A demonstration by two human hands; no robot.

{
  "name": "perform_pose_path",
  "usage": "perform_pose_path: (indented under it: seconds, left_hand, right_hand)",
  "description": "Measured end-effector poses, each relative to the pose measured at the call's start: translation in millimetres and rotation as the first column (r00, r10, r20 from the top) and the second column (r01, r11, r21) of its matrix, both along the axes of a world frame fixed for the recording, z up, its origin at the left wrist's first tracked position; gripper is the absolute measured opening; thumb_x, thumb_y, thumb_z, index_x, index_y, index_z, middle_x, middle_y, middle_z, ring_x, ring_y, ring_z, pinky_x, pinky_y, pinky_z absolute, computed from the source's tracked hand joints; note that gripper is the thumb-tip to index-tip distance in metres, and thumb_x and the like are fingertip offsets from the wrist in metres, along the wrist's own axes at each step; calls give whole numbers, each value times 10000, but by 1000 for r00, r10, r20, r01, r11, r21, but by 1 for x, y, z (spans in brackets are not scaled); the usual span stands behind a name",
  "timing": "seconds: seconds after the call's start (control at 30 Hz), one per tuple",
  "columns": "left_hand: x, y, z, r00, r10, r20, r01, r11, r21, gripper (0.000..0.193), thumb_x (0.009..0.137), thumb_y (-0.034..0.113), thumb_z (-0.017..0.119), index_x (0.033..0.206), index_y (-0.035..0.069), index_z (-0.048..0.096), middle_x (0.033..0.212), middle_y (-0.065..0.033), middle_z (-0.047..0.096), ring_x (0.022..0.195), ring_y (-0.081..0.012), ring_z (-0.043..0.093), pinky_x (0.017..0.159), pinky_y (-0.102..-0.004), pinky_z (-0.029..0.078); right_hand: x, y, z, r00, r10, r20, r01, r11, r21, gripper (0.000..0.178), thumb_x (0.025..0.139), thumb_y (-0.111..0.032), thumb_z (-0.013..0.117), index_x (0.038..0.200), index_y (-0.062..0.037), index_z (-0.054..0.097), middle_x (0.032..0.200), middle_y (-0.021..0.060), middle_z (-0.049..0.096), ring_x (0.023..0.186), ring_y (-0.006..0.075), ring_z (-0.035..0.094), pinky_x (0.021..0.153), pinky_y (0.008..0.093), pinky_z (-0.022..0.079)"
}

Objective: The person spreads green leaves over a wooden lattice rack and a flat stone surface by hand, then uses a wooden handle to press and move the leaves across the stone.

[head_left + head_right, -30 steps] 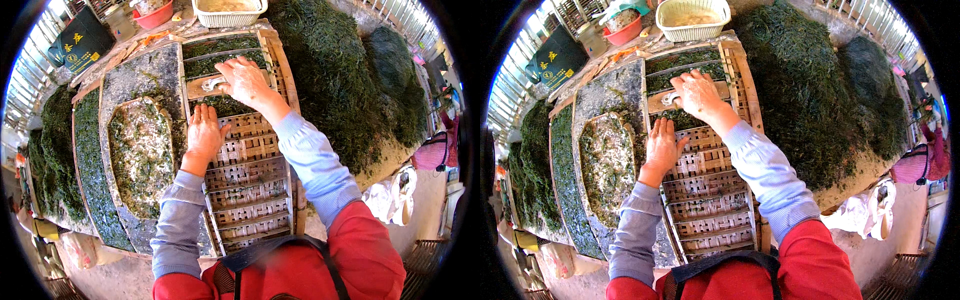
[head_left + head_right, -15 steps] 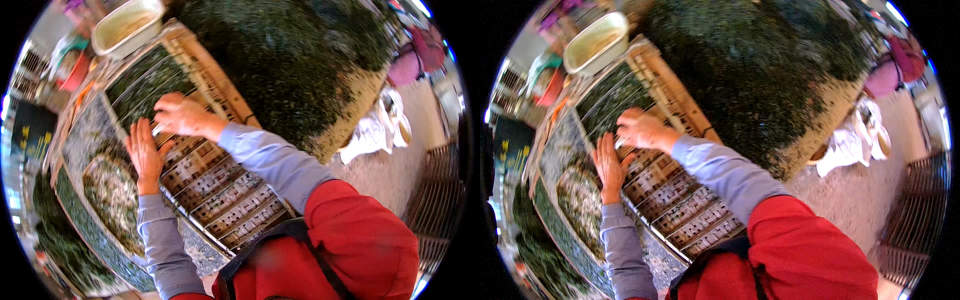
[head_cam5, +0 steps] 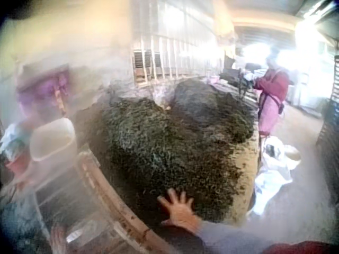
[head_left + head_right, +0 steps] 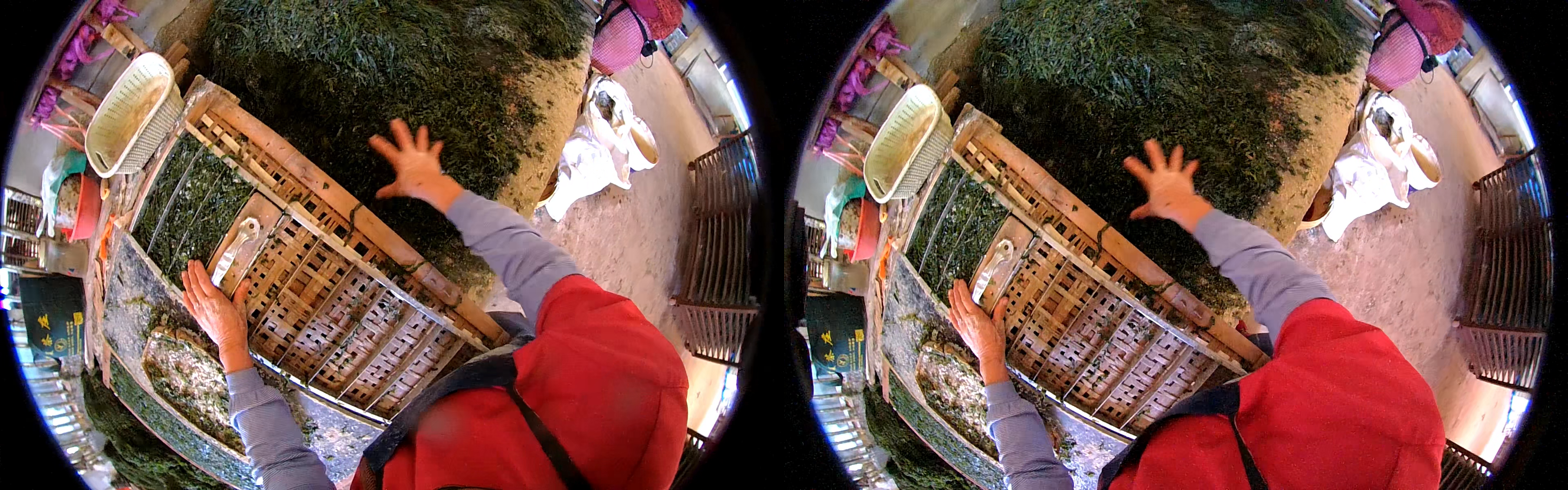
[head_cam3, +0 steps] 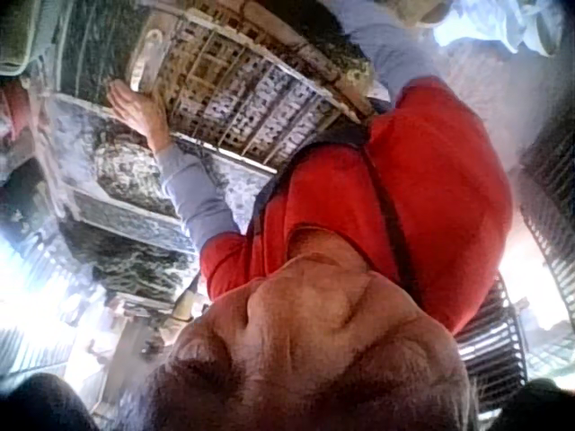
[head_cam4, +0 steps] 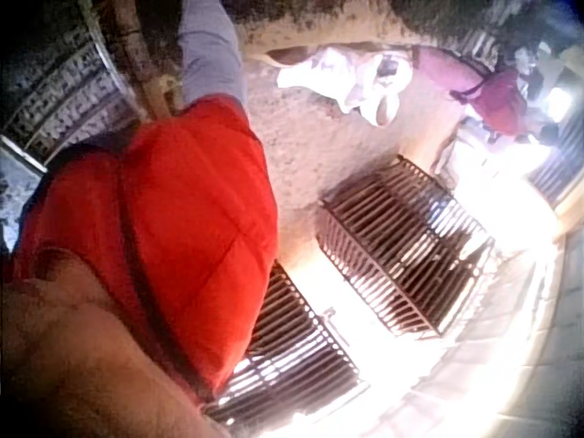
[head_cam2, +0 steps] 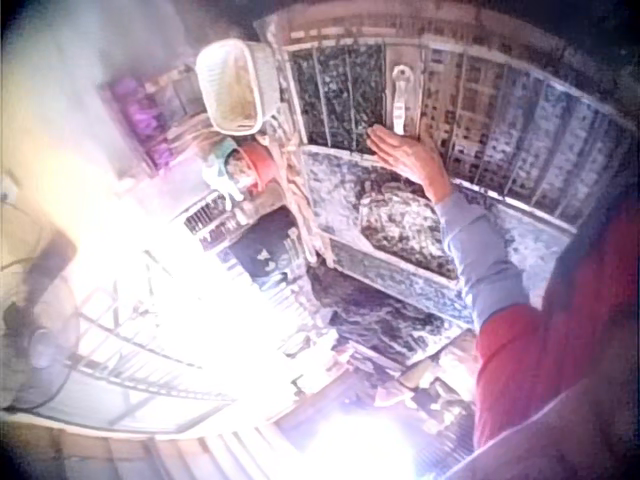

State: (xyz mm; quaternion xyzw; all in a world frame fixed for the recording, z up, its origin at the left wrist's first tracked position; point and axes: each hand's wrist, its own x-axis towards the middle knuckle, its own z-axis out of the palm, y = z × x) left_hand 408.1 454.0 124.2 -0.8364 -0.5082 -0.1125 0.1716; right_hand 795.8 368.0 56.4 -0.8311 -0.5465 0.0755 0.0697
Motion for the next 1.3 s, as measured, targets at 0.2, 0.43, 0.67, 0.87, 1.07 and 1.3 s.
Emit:
perform_pose_path:
  seconds: [0.2, 0.43, 0.67, 0.87, 1.07, 1.3]
  left_hand:
    - [-3, 7, -7, 995, -89, 39, 86, 994, 61, 901, 714, 511, 667, 1371, 41, 267, 1392, -129, 356, 1307, -323, 297, 1057, -481, 243]
    - [-6, 3, -5, 996, -63, 65, 59, 997, 58, 903, 692, 506, 689, 1357, 37, 295, 1384, -130, 369, 1307, -322, 299, 1060, -474, 235]
    - [-2, 1, -5, 997, -31, 72, 27, 998, 49, 886, 693, 492, 690, 1349, 29, 313, 1382, -124, 378, 1306, -315, 304, 1054, -474, 247]
    - [-7, -5, -1, 996, -24, 81, 23, 1000, 20, 860, 727, 490, 662, 1361, 33, 304, 1394, -125, 356, 1316, -313, 283, 1061, -482, 230]
    - [1, -12, 6, 972, -114, 204, 80, 982, 172, 871, 785, 606, 536, 1385, 36, 262, 1402, -140, 338, 1321, -315, 269, 1074, -496, 170]
    - [202, -31, 82, 96, -221, 970, 719, 689, 86, 671, 967, 478, 151, 1372, -43, 273, 1357, -217, 389, 1274, -299, 361, 1084, -398, 213]
  right_hand:
    - [8, 52, -8, 995, -8, 99, 16, 997, -74, 545, 802, -280, 642, 1310, -254, 447, 1467, 101, 136, 1190, 493, 327, 850, 604, 410]
    - [55, 24, -59, 994, 54, -93, -24, 953, 303, 407, 674, -142, 698, 1071, -144, 610, 1132, 114, 490, 956, 360, 556, 798, 444, 483]
    - [39, -40, -24, 968, 251, -27, -220, 891, 396, 439, 598, -191, 755, 1011, -173, 609, 1102, 94, 491, 926, 341, 558, 739, 445, 505]
    - [20, -49, 99, 886, 240, 397, -435, 729, 529, 260, 683, -226, 597, 941, -195, 589, 1125, 73, 487, 837, 314, 546, 662, 432, 510]
    - [28, -45, 126, 886, 322, 335, -464, 577, 672, 427, 540, -176, 773, 934, -136, 614, 1133, 90, 515, 830, 302, 594, 650, 421, 517]
    - [25, -44, 197, 870, 490, 53, -308, 455, 836, 405, 538, -22, 747, 918, -61, 610, 978, 87, 612, 972, 254, 584, 704, 345, 512]
